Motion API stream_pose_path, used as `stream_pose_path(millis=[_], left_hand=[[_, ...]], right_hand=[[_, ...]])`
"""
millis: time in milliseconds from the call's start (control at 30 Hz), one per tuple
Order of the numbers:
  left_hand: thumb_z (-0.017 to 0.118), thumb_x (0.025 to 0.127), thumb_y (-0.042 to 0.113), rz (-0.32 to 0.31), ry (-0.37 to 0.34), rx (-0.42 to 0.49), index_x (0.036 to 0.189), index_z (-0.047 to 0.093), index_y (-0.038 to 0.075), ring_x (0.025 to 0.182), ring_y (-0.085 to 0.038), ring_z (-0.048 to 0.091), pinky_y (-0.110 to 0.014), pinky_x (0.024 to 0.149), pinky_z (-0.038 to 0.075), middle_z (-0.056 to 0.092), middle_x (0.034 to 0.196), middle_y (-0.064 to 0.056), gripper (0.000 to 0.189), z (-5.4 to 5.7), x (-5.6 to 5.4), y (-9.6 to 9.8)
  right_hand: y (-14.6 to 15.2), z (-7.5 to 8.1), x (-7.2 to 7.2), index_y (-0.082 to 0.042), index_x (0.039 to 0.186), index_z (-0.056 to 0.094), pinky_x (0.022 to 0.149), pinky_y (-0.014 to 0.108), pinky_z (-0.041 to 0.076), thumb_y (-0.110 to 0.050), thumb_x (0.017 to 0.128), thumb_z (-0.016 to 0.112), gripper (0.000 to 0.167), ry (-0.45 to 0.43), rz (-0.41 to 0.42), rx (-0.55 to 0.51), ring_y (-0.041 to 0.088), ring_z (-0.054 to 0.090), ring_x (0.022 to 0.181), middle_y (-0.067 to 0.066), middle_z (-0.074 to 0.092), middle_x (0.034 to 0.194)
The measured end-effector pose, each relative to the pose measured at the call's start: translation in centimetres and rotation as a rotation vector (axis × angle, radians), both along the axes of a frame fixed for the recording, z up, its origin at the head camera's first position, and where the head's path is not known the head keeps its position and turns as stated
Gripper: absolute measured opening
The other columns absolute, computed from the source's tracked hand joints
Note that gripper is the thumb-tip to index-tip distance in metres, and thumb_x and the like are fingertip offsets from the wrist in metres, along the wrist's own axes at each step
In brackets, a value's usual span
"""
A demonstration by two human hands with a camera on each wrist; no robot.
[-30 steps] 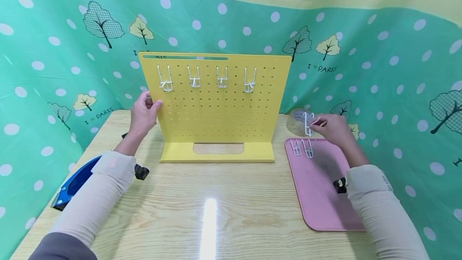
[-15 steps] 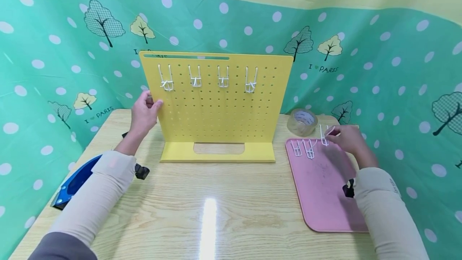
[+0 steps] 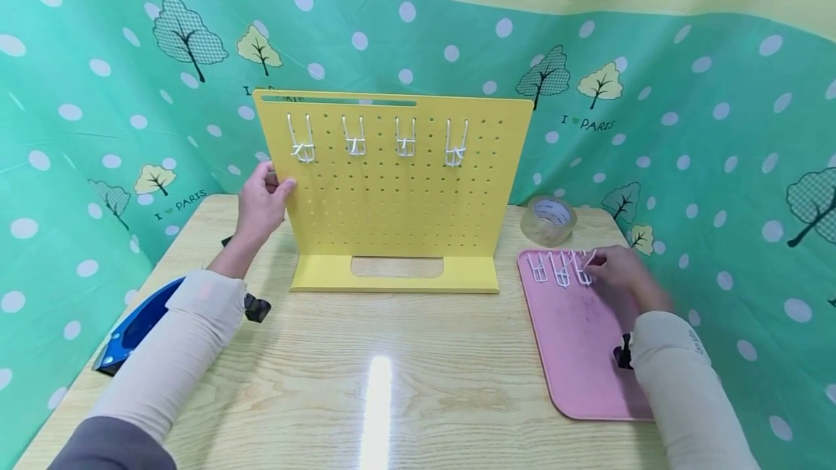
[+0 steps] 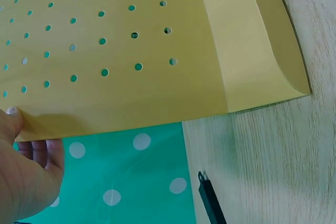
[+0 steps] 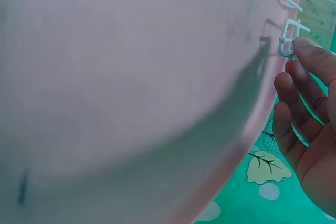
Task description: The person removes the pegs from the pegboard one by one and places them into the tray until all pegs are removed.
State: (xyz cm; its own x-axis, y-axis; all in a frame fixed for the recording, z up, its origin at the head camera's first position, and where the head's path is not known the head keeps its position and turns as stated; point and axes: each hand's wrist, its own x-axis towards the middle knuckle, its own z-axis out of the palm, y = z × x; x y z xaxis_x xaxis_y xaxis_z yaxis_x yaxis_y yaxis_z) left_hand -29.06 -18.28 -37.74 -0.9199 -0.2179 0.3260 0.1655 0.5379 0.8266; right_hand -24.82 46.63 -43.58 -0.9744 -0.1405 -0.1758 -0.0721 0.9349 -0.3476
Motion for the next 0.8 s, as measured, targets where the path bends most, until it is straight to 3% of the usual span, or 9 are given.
stream_pose_path(millis=[233,500,800], left_hand=[[0.062,0.103,0.022,-0.001,0.002,0.002,0.127,0.057,0.005,0.093,-0.025,0.062,-0.032,0.076,0.053,0.066,0.107,-0.017,0.03,-0.01,0.03,-0.01],[0.061,0.103,0.023,-0.009,-0.007,0.007,0.129,0.056,0.006,0.094,-0.025,0.062,-0.033,0.077,0.052,0.065,0.107,-0.017,0.031,-0.05,-0.01,-0.02],[0.061,0.103,0.023,-0.007,-0.006,0.006,0.129,0.056,0.006,0.094,-0.025,0.061,-0.033,0.078,0.052,0.065,0.107,-0.017,0.031,-0.1,-0.05,-0.12]], right_hand=[[-0.21,-0.57,-0.23,-0.006,0.094,0.075,0.072,0.031,0.053,-0.018,0.096,0.07,0.013,-0.001,0.005,-0.01,0.021,0.063,0.085,0.01,0.072,0.092],[-0.03,-0.87,0.03,-0.004,0.097,0.075,0.085,0.053,0.056,-0.02,0.096,0.069,0.016,-0.002,0.001,0.027,0.031,0.065,0.091,0.018,0.073,0.099],[0.75,-0.75,0.32,0.001,0.107,0.071,0.07,0.033,0.053,-0.017,0.097,0.067,0.021,0.0,-0.036,0.004,0.028,0.061,0.087,0.017,0.07,0.096]])
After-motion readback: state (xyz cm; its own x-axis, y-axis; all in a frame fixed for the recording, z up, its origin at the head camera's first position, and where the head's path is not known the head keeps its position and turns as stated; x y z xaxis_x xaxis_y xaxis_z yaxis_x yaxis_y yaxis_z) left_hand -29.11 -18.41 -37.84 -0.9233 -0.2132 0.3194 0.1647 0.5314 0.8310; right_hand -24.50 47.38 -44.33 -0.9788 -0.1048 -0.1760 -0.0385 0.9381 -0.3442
